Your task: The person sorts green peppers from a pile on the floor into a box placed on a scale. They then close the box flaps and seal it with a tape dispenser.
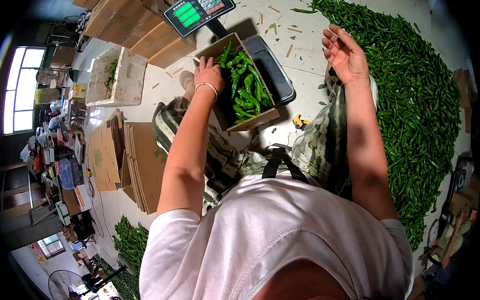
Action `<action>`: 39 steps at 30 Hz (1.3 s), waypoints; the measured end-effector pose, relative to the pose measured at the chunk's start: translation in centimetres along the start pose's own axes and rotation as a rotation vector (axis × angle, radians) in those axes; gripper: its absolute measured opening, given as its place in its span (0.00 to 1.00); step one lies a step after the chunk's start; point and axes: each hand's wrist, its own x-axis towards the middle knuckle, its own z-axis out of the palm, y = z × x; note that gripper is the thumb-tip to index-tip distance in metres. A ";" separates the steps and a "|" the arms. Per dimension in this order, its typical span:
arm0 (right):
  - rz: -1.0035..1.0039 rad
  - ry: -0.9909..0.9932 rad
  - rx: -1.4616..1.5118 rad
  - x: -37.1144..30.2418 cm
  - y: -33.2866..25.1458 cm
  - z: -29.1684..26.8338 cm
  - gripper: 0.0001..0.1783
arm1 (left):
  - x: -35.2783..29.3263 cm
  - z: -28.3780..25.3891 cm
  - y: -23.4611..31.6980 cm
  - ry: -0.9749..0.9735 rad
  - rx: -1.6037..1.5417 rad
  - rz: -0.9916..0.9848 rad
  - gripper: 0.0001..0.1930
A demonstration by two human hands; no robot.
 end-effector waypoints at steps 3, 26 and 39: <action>-0.007 -0.013 -0.001 -0.2 -0.2 0.0 0.17 | 0.0 2.1 -0.8 0.074 0.157 -0.113 0.18; -0.060 0.004 -0.036 -0.1 -1.0 -0.3 0.17 | 0.1 0.7 1.6 -0.017 0.285 0.070 0.15; -0.017 -0.060 -0.011 -0.2 -0.3 0.9 0.18 | 1.5 0.1 -21.6 0.536 -0.987 -0.533 0.19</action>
